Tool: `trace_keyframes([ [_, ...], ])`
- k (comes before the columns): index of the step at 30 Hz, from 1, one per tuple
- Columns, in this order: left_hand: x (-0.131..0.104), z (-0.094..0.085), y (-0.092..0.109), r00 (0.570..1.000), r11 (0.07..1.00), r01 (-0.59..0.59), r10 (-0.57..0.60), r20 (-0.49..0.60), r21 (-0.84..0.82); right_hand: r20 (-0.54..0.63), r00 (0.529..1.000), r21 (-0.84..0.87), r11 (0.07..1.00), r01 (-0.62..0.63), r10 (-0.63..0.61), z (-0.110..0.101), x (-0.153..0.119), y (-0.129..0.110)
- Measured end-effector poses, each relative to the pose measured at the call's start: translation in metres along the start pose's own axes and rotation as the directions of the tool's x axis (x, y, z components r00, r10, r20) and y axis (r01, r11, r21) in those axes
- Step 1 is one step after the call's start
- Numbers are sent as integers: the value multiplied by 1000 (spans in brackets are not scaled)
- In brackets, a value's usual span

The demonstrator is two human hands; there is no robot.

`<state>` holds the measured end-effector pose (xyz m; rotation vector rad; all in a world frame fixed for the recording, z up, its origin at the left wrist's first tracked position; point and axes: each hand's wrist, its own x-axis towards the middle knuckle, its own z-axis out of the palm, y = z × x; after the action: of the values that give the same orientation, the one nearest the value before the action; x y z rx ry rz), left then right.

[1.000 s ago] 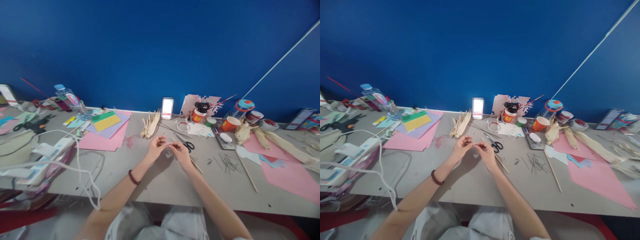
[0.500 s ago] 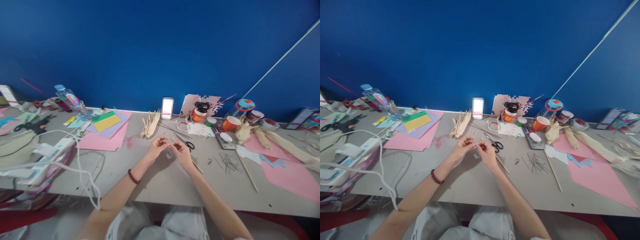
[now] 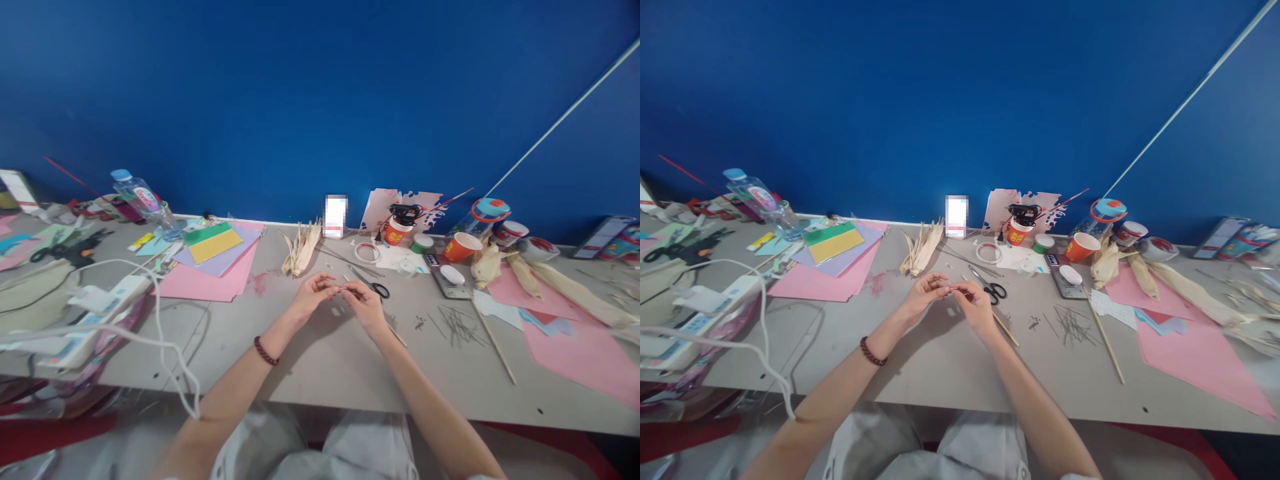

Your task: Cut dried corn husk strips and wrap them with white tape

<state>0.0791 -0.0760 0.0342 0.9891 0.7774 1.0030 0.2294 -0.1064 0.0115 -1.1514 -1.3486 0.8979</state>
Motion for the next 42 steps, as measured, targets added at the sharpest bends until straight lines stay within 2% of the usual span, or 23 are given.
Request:
trace_keyframes([
  [7, 1, -3, -2, 1000, 998, -25, 24, 15, 60, -20, 996, 59, 995, -83, 84, 1, 0, -5],
  [11, -2, -2, -2, 996, 976, -89, 89, 7, 201, -37, 993, 75, 992, -106, 109, 2, 1, -10],
  [16, -4, -1, 0, 978, 905, -175, 204, -36, 388, -65, 995, 18, 997, -79, 80, 1, -1, -12],
  [20, -5, 1, 2, 963, 857, -225, 269, -30, 463, -79, 994, 17, 997, -69, 70, 0, -2, -9],
  [26, -3, 0, -1, 975, 897, -170, 214, -65, 409, -45, 991, 100, 987, -122, 127, 1, -1, -12],
  [33, -5, 0, 4, 999, 970, -21, 32, -40, 241, -51, 991, 57, 991, -123, 126, 2, -1, -5],
  [42, -6, 1, 4, 1000, 975, 1, 4, -23, 224, -81, 994, -10, 998, -69, 68, 1, -1, -7],
])
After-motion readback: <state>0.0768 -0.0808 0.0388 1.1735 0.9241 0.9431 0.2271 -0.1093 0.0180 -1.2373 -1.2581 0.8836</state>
